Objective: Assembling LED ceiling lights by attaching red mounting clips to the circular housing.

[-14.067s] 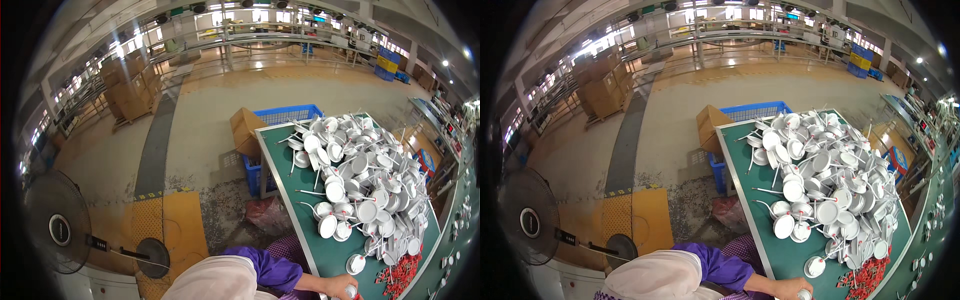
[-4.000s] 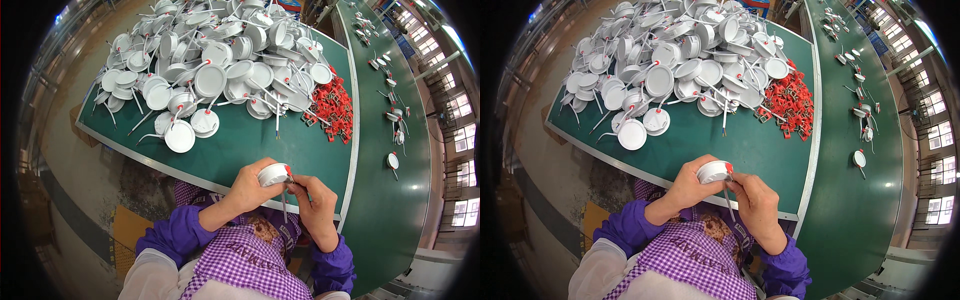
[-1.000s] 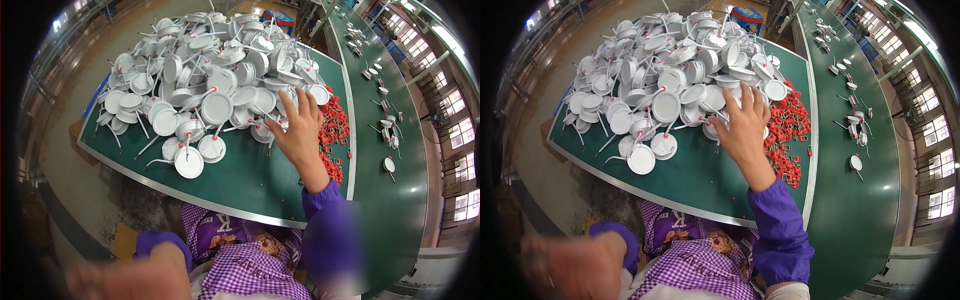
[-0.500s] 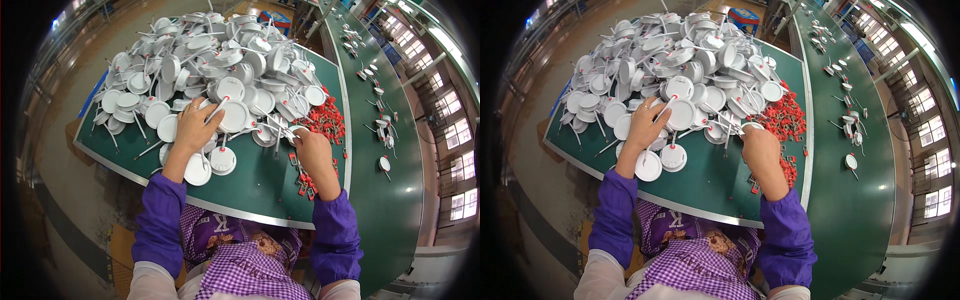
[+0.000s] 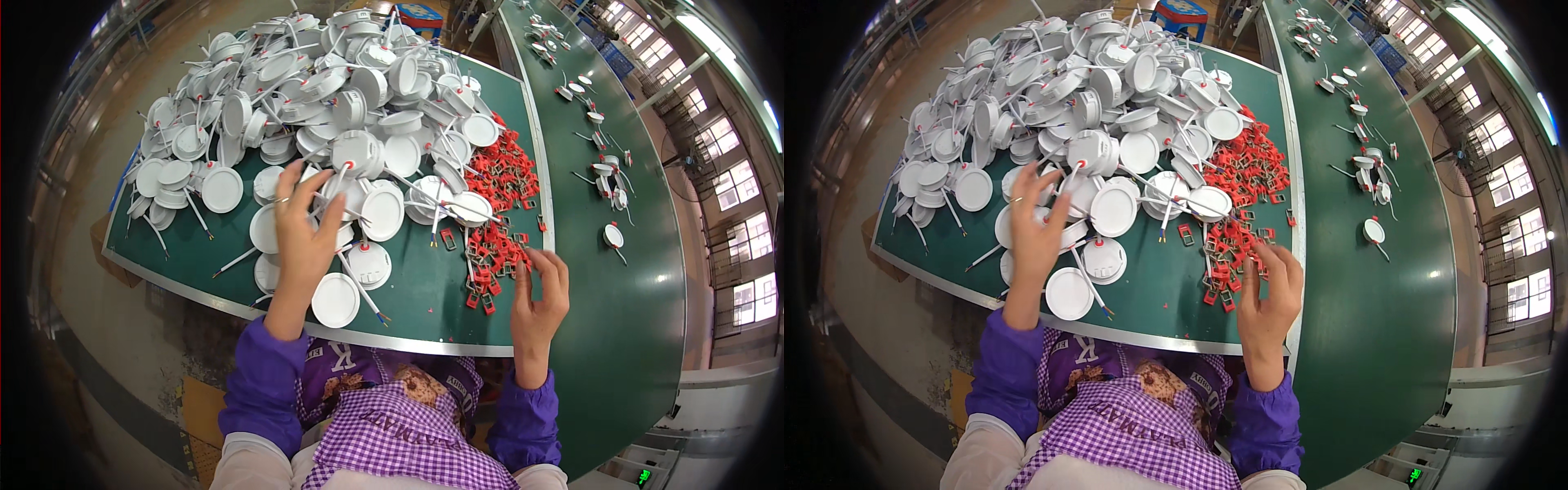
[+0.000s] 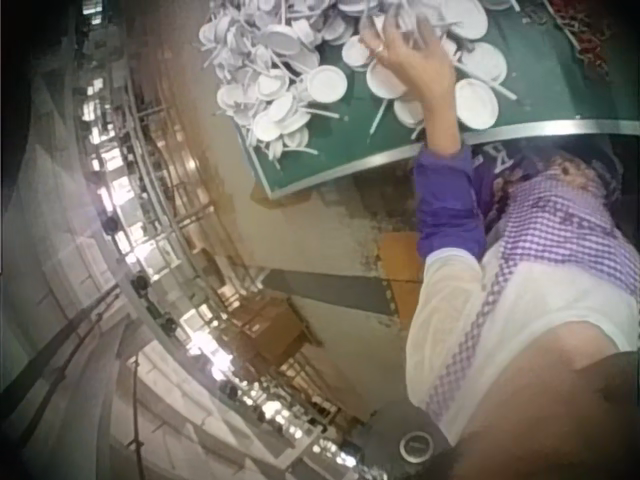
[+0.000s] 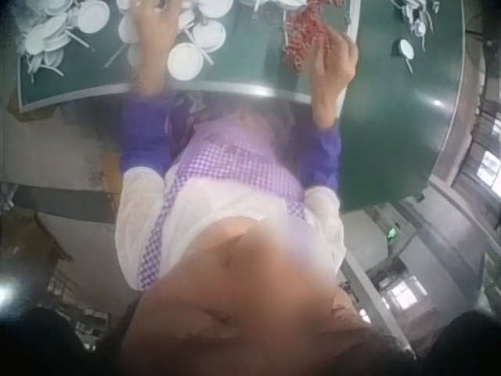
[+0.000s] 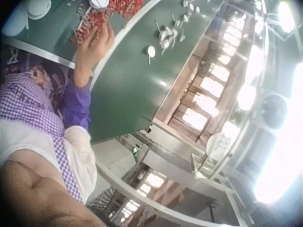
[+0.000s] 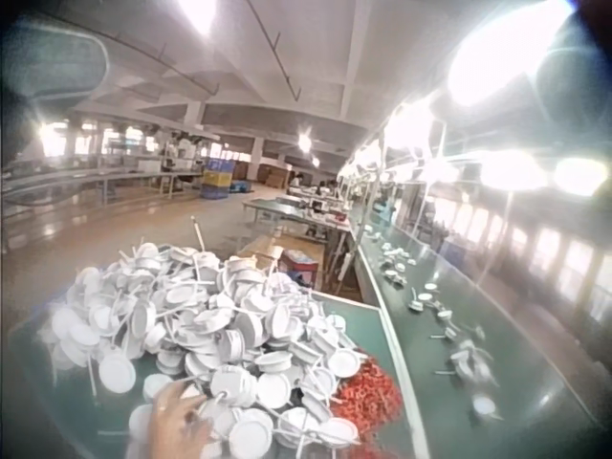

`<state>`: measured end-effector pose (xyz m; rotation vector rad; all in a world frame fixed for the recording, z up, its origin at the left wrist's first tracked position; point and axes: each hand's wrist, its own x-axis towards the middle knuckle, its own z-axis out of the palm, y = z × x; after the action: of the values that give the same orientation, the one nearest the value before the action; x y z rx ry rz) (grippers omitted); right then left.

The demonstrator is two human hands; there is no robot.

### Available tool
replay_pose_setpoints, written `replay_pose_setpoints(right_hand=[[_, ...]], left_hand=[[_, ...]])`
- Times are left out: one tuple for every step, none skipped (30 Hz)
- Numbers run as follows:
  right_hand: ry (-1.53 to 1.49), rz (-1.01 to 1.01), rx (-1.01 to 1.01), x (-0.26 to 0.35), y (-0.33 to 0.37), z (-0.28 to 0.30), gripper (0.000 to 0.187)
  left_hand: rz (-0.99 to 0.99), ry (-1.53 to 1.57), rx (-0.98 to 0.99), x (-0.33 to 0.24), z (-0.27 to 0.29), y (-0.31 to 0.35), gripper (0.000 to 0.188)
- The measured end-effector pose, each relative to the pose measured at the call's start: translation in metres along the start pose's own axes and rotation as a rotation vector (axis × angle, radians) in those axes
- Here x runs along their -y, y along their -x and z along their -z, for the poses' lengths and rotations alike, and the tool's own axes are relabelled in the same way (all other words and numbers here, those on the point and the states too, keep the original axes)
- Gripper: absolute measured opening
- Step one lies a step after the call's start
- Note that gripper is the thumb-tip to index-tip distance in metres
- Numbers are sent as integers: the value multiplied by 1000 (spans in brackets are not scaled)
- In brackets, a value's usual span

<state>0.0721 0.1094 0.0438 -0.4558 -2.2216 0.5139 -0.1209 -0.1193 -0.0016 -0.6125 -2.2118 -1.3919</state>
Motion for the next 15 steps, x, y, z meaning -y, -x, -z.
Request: replay_pose_setpoints(right_hand=[[12, -29, 32, -5, 7, 3, 18], [22, -38, 28, -14, 14, 5, 18], [-3, -56, 118, -22, 24, 3, 14], [-34, -74, 209, -27, 32, 2, 10], [-53, -98, 254, -30, 38, 0, 8], [-58, -101, 257, -31, 44, -2, 8], [-72, -130, 304, -33, 50, -2, 8], [-87, -158, 351, -35, 55, -3, 8], [-65, -149, 362, -36, 60, -5, 7], [-72, -152, 365, -35, 63, -5, 7], [-54, -168, 383, -35, 65, -6, 11], [-40, -182, 401, -33, 67, -7, 14], [-56, -178, 413, -30, 68, -11, 14], [30, -152, 401, -28, 69, -12, 17], [103, -124, 381, -26, 69, -12, 20]], left_hand=[[-50, 8, -36, -13, 11, 2, 25], [-36, 24, -8, -21, 22, 9, 25], [-24, 37, 19, -24, 34, 21, 25], [0, 57, 79, -22, 47, 36, 28], [27, 71, 135, -23, 59, 51, 31], [28, 66, 137, -29, 67, 63, 31], [-14, 2, 259, -38, 72, 72, 38], [-57, -62, 381, -45, 75, 78, 45], [-56, -68, 384, -48, 77, 85, 45], [-76, -141, 419, -50, 78, 91, 52], [-95, -215, 452, -51, 78, 96, 59], [-94, -229, 452, -52, 75, 99, 59], [-55, -249, 485, -45, 71, 103, 62], [-14, -270, 516, -37, 65, 107, 65], [-21, -248, 509, -29, 60, 111, 68]])
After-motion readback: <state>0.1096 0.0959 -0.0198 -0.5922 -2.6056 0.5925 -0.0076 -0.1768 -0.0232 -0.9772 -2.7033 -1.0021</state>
